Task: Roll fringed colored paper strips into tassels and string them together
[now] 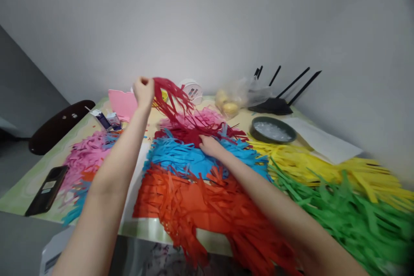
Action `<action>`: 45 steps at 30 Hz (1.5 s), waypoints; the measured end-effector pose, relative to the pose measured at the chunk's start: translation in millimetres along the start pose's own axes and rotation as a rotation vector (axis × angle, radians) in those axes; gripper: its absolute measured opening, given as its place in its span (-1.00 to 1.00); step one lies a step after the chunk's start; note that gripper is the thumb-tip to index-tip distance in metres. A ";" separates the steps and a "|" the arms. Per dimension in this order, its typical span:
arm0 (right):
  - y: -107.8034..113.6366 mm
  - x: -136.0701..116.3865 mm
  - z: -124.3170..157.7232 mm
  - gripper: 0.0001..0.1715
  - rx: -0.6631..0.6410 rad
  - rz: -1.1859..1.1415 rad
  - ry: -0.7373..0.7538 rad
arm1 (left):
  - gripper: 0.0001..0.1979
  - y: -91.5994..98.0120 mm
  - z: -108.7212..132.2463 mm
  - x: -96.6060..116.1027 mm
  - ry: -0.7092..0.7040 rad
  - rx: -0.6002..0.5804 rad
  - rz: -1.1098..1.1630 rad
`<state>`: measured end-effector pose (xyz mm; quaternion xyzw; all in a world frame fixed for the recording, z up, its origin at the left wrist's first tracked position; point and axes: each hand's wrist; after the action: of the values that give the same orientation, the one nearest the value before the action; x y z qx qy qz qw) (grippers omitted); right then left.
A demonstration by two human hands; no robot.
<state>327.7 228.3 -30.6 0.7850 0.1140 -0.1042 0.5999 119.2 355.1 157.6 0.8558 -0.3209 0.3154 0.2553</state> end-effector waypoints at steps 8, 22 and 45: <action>61.4 -37.3 29.9 -0.79 0.196 -0.184 0.074 | -0.82 111.3 -15.3 50.0 -0.342 0.135 0.169; 119.8 -71.5 101.3 -0.77 0.417 -0.337 0.337 | -0.80 148.0 156.1 32.2 -0.589 -0.856 0.045; 152.7 -43.8 128.2 -0.68 0.175 -1.084 0.064 | -0.48 156.2 132.9 11.5 0.095 -1.391 0.810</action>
<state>328.9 63.4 89.6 0.6636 0.5111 -0.3834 0.3892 65.0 161.9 113.2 0.3038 -0.7180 0.1475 0.6087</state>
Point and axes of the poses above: each hand's wrist, its own z-axis away from the middle knuckle, its own y-axis out of the back of the hand, x = y × z, and after that the axes turned 13 degrees about x, right-handed
